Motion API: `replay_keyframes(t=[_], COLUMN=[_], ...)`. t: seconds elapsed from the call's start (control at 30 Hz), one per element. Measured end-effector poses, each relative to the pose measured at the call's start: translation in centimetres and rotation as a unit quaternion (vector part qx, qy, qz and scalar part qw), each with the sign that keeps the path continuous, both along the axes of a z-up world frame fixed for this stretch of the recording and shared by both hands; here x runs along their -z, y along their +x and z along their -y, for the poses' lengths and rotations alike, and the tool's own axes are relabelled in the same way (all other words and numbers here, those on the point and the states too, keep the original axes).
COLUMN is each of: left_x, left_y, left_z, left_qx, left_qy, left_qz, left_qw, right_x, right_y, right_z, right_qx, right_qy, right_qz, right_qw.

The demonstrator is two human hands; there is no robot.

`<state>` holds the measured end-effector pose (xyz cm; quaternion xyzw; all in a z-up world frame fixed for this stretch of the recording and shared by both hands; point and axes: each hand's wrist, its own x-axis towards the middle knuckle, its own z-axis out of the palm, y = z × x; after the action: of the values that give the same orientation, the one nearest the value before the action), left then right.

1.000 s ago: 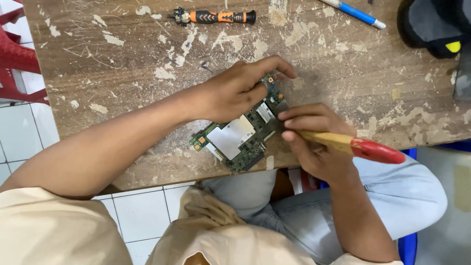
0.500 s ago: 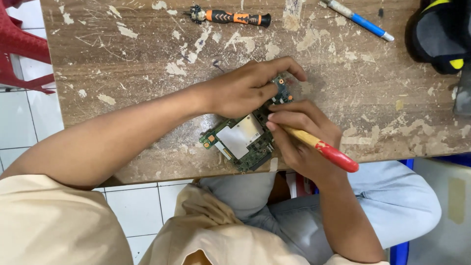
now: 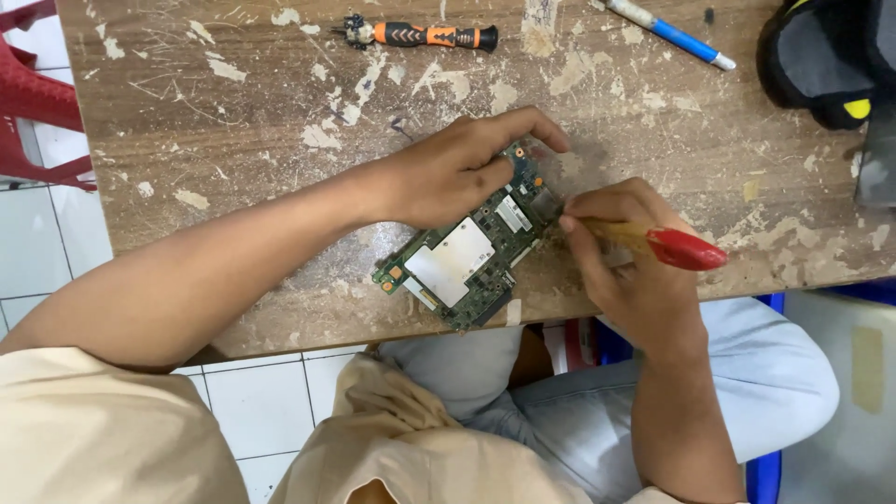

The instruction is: The person uses a small brush to clean dust and debris from a green circuit board. They hold the board with one hand and sweep the brush across its surface, occasionally rotating the board to access different areas.

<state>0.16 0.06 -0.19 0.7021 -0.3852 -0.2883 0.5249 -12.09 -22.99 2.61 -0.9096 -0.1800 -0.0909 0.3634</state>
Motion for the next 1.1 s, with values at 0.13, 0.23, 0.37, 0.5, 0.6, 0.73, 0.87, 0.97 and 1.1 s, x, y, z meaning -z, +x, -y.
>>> replay_keyframes(t=[0.13, 0.23, 0.37, 0.5, 0.6, 0.73, 0.87, 0.97, 1.1], left_x=[0.4, 0.3, 0.2, -0.2, 0.0, -1.3, -1.5, -1.4, -2.0], left_y=[0.1, 0.0, -0.1, 0.0, 0.0, -0.2, -0.2, -0.2, -0.3], left_z=[0.0, 0.0, 0.0, 0.0, 0.0, -0.1, 0.1, 0.1, 0.1], left_qx=[0.003, 0.006, -0.002, -0.002, 0.000, -0.011, -0.001, 0.001, 0.003], left_qy=[-0.021, -0.025, -0.007, 0.017, -0.002, 0.058, 0.055, 0.055, 0.065], left_qz=[0.020, 0.007, 0.014, 0.005, 0.008, -0.029, -0.026, -0.032, -0.047], left_qw=[1.000, 1.000, 1.000, 1.000, 1.000, 0.998, 0.998, 0.998, 0.997], right_x=[0.1, 0.3, 0.4, 1.0, 1.1, 0.5, 1.3, 1.0, 2.2], right_y=[-0.3, -0.3, -0.3, -0.4, -0.3, -0.4, -0.1, -0.1, -0.2], right_z=[0.3, -0.1, 0.3, 0.4, 0.3, 0.4, 0.6, 0.8, 1.9], right_qx=[-0.010, -0.105, -0.024, -0.087, -0.062, -0.001, -0.058, -0.029, 0.000], right_qy=[0.048, 0.085, 0.024, 0.124, 0.077, 0.048, 0.101, 0.064, 0.130], right_qz=[-0.018, -0.065, -0.006, -0.049, -0.044, 0.018, -0.024, 0.009, 0.008], right_qw=[0.999, 0.989, 0.999, 0.987, 0.994, 0.999, 0.993, 0.997, 0.991])
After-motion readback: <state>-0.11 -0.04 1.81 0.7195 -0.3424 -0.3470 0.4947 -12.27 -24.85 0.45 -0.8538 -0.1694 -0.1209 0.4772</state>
